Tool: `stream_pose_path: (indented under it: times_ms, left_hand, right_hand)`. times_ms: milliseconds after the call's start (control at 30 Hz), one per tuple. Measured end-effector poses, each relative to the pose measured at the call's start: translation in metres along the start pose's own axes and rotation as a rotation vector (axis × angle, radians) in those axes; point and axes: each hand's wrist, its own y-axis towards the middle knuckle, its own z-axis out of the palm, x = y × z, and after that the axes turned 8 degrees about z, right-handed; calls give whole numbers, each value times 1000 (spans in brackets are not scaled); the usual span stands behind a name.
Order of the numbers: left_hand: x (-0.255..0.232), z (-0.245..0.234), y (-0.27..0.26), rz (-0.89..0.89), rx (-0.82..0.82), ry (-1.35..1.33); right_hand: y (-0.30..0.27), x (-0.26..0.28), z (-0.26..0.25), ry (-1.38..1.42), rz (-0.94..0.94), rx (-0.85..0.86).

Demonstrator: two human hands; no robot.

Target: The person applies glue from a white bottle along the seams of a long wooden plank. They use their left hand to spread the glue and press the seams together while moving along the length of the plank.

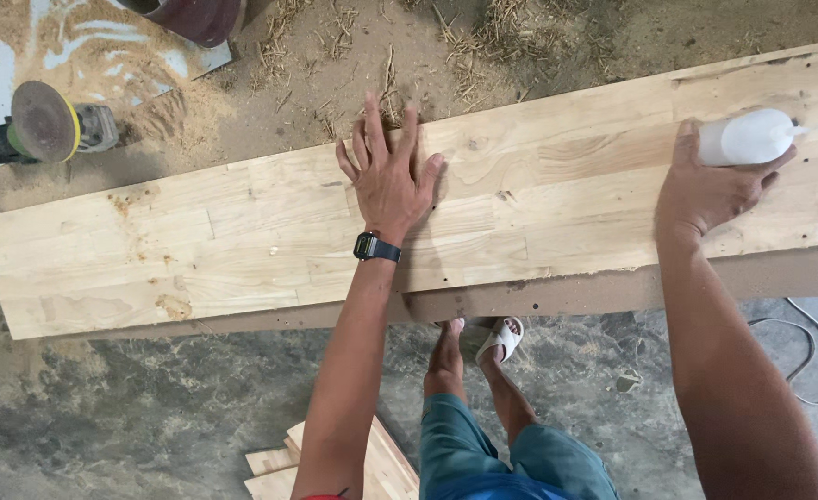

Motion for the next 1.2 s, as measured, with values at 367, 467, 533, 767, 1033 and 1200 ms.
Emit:
stream_pose_path:
  times_ms: [367,467,533,767,1033,1200]
  left_hand:
    - [-2,15,-13,-81,78,83]
    - [-7,2,-11,-68,62,115]
    - [-5,5,-9,-79,61,112]
    - [-7,3,-20,-25,51,5]
    - [30,-64,-43,-815,101,8]
    - [84,-44,-117,-722,57,49]
  right_hand:
    - [2,-1,2,45,-20,13]
    - [-2,8,-11,148,-86,4]
    - [0,0,0,85,-48,15]
    - [7,-11,17,-100,32,-5]
    - [4,4,5,71,41,46]
    - [-1,16,-14,242,-33,2]
